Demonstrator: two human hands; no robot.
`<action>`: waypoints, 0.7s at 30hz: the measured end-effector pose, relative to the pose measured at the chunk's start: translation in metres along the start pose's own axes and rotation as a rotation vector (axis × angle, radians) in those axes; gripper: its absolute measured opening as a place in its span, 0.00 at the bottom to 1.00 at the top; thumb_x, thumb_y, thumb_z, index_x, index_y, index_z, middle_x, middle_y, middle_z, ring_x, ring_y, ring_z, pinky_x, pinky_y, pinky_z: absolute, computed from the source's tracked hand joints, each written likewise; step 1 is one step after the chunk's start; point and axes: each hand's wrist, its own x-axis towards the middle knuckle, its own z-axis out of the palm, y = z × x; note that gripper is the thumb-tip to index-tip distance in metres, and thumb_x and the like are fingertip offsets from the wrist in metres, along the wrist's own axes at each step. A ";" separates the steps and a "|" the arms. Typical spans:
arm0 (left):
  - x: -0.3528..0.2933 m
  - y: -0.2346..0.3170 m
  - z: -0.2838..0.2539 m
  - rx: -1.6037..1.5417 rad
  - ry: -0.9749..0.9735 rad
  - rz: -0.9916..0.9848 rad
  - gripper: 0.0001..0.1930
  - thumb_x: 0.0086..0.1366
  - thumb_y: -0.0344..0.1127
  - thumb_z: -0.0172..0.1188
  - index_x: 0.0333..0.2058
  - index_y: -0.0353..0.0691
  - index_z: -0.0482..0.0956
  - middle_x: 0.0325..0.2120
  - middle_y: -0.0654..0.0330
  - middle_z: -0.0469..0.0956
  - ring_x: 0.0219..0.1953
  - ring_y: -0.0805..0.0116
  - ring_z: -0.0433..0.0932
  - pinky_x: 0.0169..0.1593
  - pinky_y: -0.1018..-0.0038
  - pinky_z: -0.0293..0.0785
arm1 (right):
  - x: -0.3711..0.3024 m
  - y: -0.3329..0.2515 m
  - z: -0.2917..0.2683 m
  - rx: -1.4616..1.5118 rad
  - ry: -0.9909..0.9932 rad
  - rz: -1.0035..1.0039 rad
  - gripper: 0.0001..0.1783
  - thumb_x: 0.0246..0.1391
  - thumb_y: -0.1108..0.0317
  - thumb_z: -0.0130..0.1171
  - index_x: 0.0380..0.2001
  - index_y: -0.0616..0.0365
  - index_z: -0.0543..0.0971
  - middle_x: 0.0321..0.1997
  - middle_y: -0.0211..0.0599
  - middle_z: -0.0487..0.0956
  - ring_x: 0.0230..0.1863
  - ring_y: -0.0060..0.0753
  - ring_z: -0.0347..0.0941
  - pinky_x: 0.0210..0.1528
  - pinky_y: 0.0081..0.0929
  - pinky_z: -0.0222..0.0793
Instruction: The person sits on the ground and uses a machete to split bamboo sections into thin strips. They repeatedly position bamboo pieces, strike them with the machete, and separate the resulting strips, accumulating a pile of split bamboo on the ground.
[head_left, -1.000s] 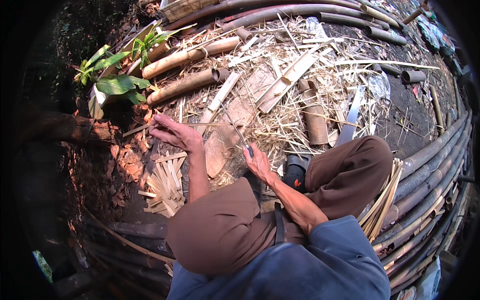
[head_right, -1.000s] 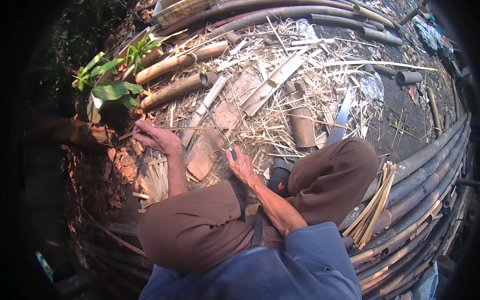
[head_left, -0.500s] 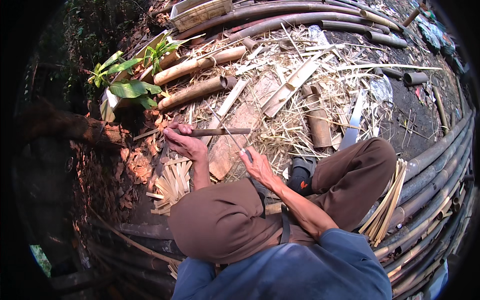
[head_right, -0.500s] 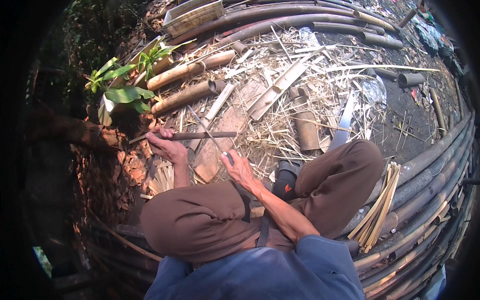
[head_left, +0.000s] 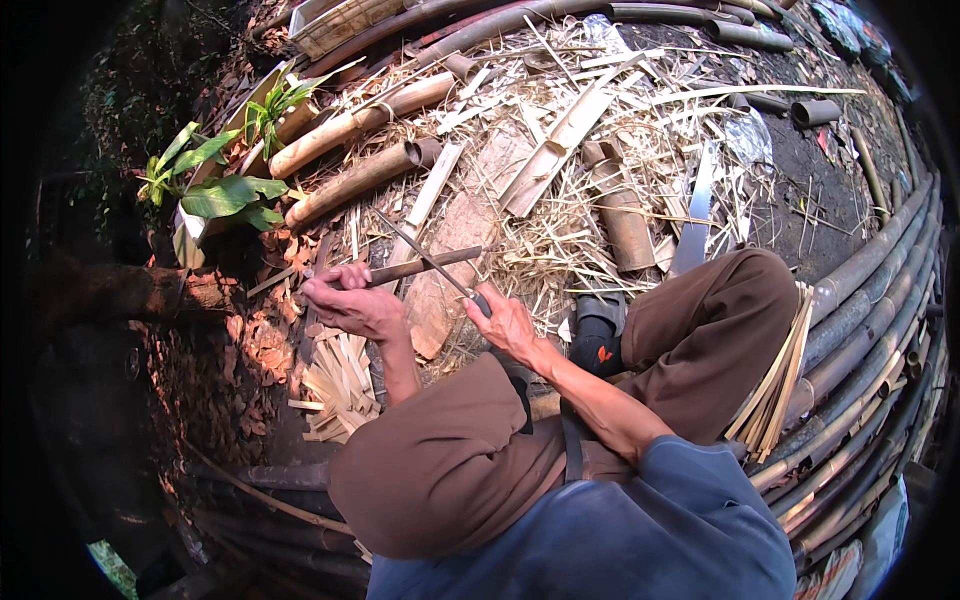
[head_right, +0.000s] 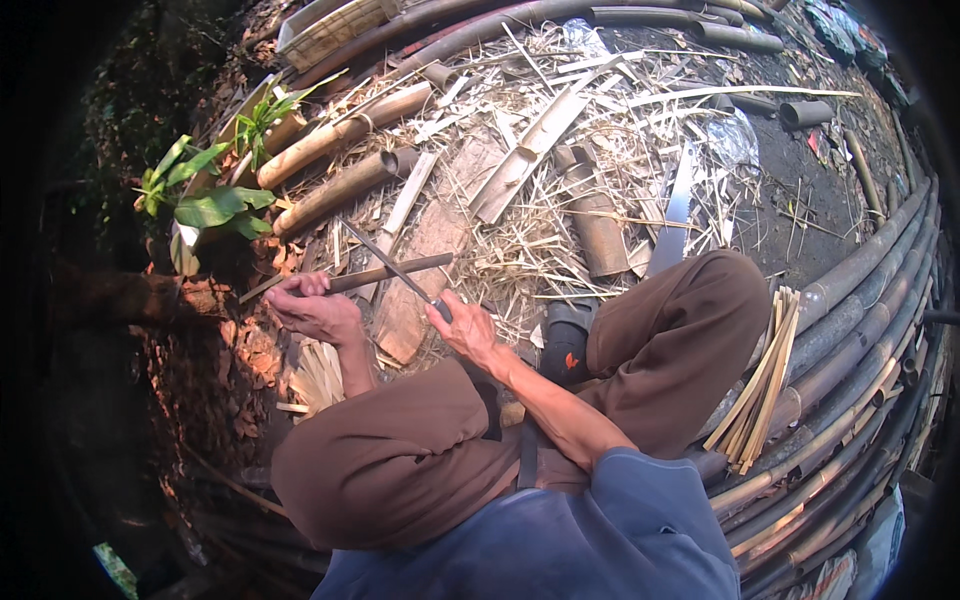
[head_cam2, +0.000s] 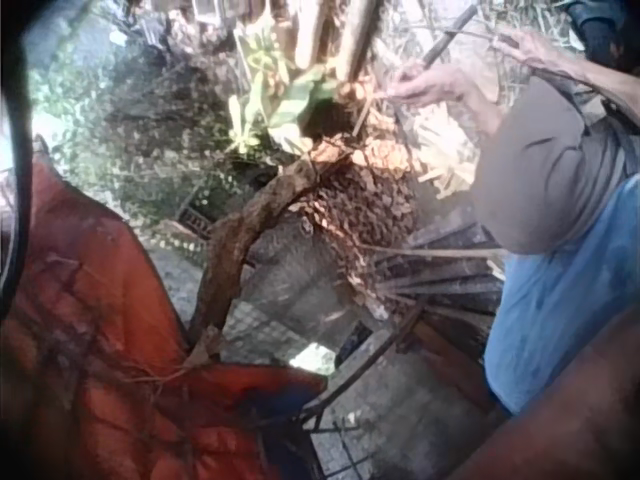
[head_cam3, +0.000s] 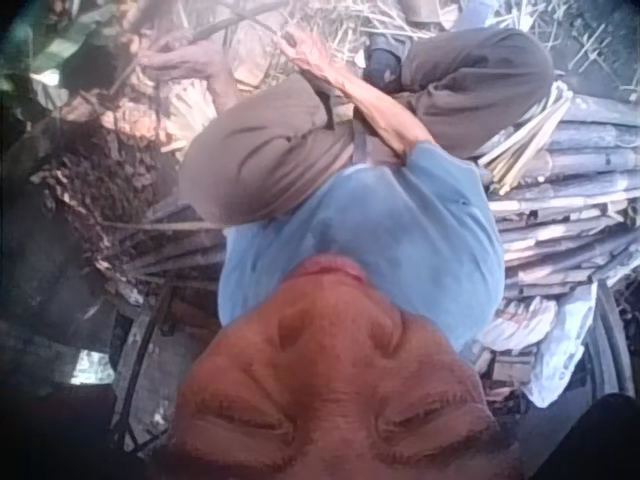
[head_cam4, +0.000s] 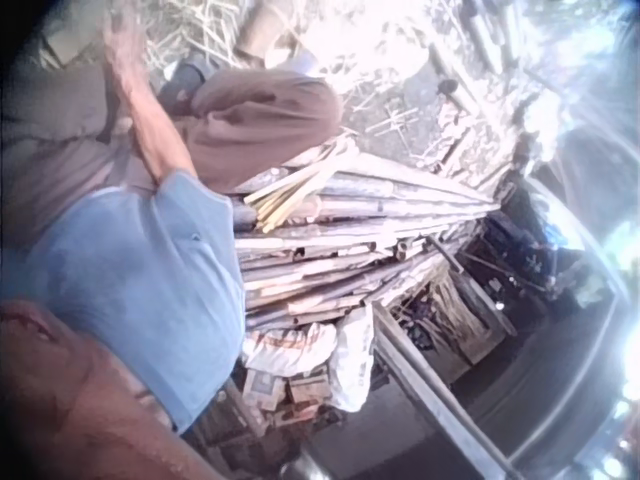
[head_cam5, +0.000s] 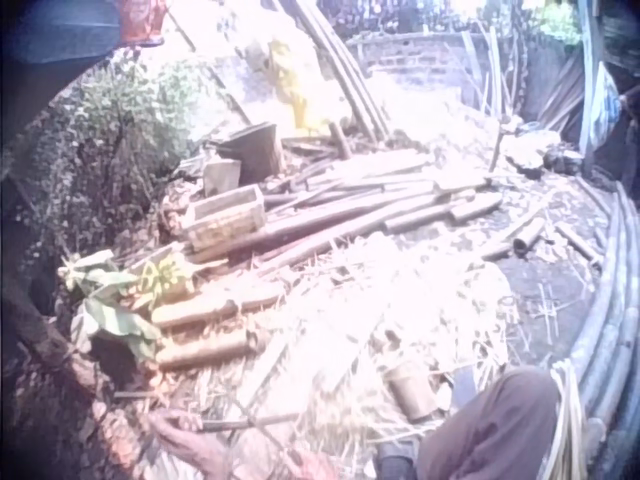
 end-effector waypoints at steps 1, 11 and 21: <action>0.008 -0.002 0.001 0.052 0.026 0.011 0.23 0.74 0.53 0.45 0.26 0.42 0.61 0.16 0.68 0.57 0.18 0.77 0.56 0.23 0.79 0.55 | -0.004 -0.013 0.000 0.079 -0.008 0.007 0.18 0.63 0.50 0.52 0.37 0.55 0.71 0.16 0.51 0.75 0.21 0.60 0.75 0.25 0.50 0.69; 0.010 -0.006 0.003 0.102 -0.005 0.023 0.24 0.76 0.53 0.41 0.26 0.41 0.61 0.18 0.66 0.58 0.20 0.76 0.57 0.26 0.78 0.60 | -0.018 -0.016 -0.001 0.103 0.033 -0.049 0.18 0.64 0.51 0.52 0.37 0.57 0.71 0.21 0.53 0.76 0.21 0.61 0.73 0.25 0.49 0.71; 0.014 -0.004 0.010 0.142 -0.036 0.061 0.23 0.76 0.51 0.42 0.26 0.40 0.61 0.18 0.66 0.58 0.20 0.76 0.57 0.25 0.77 0.61 | -0.015 0.000 -0.006 0.095 -0.043 0.037 0.23 0.64 0.48 0.49 0.38 0.61 0.73 0.26 0.61 0.76 0.30 0.66 0.75 0.35 0.52 0.69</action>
